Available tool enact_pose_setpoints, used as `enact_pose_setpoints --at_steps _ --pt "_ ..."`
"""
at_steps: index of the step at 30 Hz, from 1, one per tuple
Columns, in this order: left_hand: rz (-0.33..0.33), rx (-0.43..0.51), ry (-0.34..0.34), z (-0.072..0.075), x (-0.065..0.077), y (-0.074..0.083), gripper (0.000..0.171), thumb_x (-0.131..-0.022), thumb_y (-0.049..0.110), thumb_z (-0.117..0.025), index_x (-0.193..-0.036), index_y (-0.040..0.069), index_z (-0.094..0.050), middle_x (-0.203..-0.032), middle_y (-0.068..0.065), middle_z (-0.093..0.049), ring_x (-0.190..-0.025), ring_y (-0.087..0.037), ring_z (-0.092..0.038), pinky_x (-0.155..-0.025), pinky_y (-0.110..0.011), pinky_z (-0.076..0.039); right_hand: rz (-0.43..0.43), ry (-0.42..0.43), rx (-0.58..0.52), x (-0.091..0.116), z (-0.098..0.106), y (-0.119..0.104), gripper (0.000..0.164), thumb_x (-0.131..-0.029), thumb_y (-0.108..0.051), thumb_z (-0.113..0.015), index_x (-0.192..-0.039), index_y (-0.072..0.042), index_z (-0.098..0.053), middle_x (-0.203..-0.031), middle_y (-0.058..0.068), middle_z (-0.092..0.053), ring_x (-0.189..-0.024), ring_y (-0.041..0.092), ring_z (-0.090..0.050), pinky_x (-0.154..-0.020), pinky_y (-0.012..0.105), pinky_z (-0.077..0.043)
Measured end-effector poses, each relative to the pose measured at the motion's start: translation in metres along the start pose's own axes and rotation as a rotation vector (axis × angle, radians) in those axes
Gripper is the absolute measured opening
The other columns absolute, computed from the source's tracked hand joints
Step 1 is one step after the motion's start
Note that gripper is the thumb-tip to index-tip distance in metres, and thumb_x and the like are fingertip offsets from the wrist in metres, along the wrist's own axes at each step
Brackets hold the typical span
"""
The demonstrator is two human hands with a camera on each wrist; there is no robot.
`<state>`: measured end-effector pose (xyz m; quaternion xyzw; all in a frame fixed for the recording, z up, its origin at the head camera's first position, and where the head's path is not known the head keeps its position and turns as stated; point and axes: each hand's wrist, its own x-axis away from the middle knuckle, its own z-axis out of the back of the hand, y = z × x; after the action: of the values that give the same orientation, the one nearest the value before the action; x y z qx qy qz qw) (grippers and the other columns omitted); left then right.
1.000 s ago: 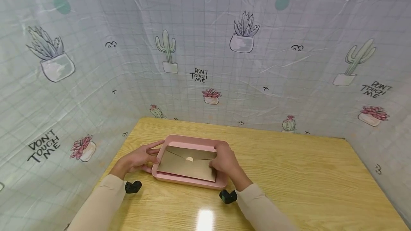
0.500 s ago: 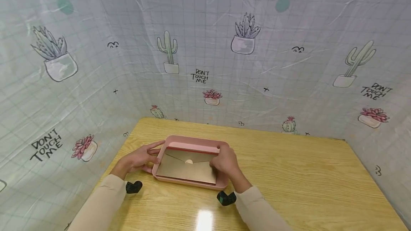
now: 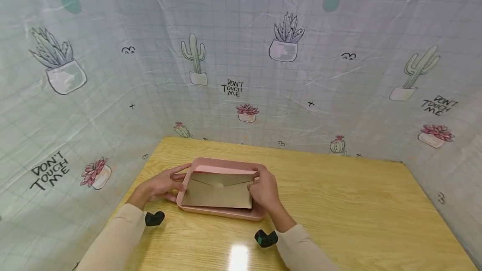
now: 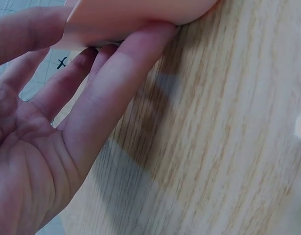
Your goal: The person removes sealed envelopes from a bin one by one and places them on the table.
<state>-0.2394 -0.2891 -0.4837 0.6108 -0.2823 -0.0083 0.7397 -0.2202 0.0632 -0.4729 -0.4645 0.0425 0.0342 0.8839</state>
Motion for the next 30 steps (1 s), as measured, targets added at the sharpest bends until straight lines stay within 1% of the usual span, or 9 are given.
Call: enact_pose_setpoints --at_steps 3,6,8,11,15,19,23,27,30 --pt "0.002 0.000 0.009 0.001 0.002 0.001 0.095 -0.096 0.003 -0.069 -0.169 0.031 -0.016 -0.174 -0.023 -0.017 -0.139 -0.050 -0.052 -0.086 -0.056 -0.063 -0.013 0.012 -0.079 -0.001 0.000 0.003 0.050 -0.079 0.008 -0.077 -0.127 -0.001 -0.068 -0.109 0.018 -0.072 -0.078 0.018 -0.070 -0.064 0.032 -0.057" --pt "0.001 -0.003 0.005 0.000 0.004 0.002 0.095 -0.096 0.003 -0.069 -0.169 0.030 -0.015 -0.174 -0.024 -0.016 -0.138 -0.050 -0.053 -0.085 -0.055 -0.063 -0.050 0.004 -0.159 -0.002 0.000 0.006 0.042 -0.079 0.008 -0.079 -0.120 0.000 -0.071 -0.109 0.019 -0.073 -0.080 0.019 -0.073 -0.066 0.033 -0.059" --pt "0.002 -0.003 0.006 -0.001 0.004 0.002 0.094 -0.097 0.002 -0.068 -0.169 0.030 -0.015 -0.174 -0.024 -0.016 -0.137 -0.049 -0.055 -0.084 -0.054 -0.064 -0.079 -0.011 -0.206 -0.003 0.000 0.007 0.037 -0.080 0.007 -0.079 -0.116 0.000 -0.073 -0.108 0.019 -0.072 -0.079 0.020 -0.072 -0.067 0.033 -0.059" --pt "-0.003 -0.011 0.009 -0.001 0.005 0.003 0.094 -0.097 0.002 -0.068 -0.169 0.030 -0.015 -0.174 -0.023 -0.017 -0.134 -0.047 -0.058 -0.082 -0.053 -0.064 -0.115 -0.030 -0.253 -0.003 0.000 0.008 0.031 -0.081 0.006 -0.079 -0.111 -0.001 -0.074 -0.107 0.018 -0.072 -0.082 0.020 -0.067 -0.069 0.031 -0.057" --pt "-0.006 -0.020 0.010 -0.001 0.005 0.004 0.094 -0.097 0.002 -0.067 -0.169 0.030 -0.015 -0.173 -0.023 -0.017 -0.132 -0.045 -0.060 -0.081 -0.052 -0.064 -0.157 -0.050 -0.351 -0.004 -0.001 0.007 0.027 -0.084 0.007 -0.077 -0.110 0.000 -0.075 -0.105 0.016 -0.071 -0.089 0.019 -0.062 -0.070 0.028 -0.055" --pt "-0.003 -0.019 0.008 0.000 0.006 0.004 0.095 -0.097 0.002 -0.068 -0.169 0.030 -0.014 -0.174 -0.023 -0.017 -0.130 -0.040 -0.062 -0.079 -0.050 -0.065 -0.200 -0.070 -0.448 -0.006 -0.002 0.007 0.024 -0.087 0.008 -0.073 -0.110 0.001 -0.075 -0.100 0.015 -0.073 -0.087 0.018 -0.065 -0.069 0.027 -0.056" --pt "0.010 -0.019 0.005 0.000 0.004 0.004 0.095 -0.097 0.004 -0.068 -0.169 0.031 -0.014 -0.174 -0.022 -0.016 -0.131 -0.038 -0.061 -0.078 -0.048 -0.065 -0.228 -0.047 -0.443 -0.007 -0.001 0.008 0.024 -0.087 0.009 -0.072 -0.109 0.001 -0.076 -0.095 0.014 -0.074 -0.085 0.017 -0.066 -0.070 0.026 -0.057" --pt "0.016 -0.027 0.002 -0.002 0.001 0.004 0.095 -0.097 0.004 -0.068 -0.169 0.032 -0.013 -0.174 -0.022 -0.014 -0.138 -0.045 -0.055 -0.081 -0.051 -0.064 -0.251 -0.006 -0.405 -0.008 0.003 0.008 0.024 -0.086 0.010 -0.072 -0.107 0.000 -0.078 -0.092 0.012 -0.072 -0.083 0.017 -0.066 -0.069 0.026 -0.057" --pt "0.021 -0.014 0.010 -0.003 0.002 0.004 0.094 -0.097 0.003 -0.067 -0.169 0.033 -0.014 -0.175 -0.021 -0.014 -0.142 -0.050 -0.050 -0.084 -0.055 -0.063 -0.260 -0.003 -0.409 -0.009 0.008 0.007 0.025 -0.087 0.011 -0.070 -0.108 0.001 -0.078 -0.091 0.012 -0.072 -0.081 0.017 -0.067 -0.068 0.025 -0.056"
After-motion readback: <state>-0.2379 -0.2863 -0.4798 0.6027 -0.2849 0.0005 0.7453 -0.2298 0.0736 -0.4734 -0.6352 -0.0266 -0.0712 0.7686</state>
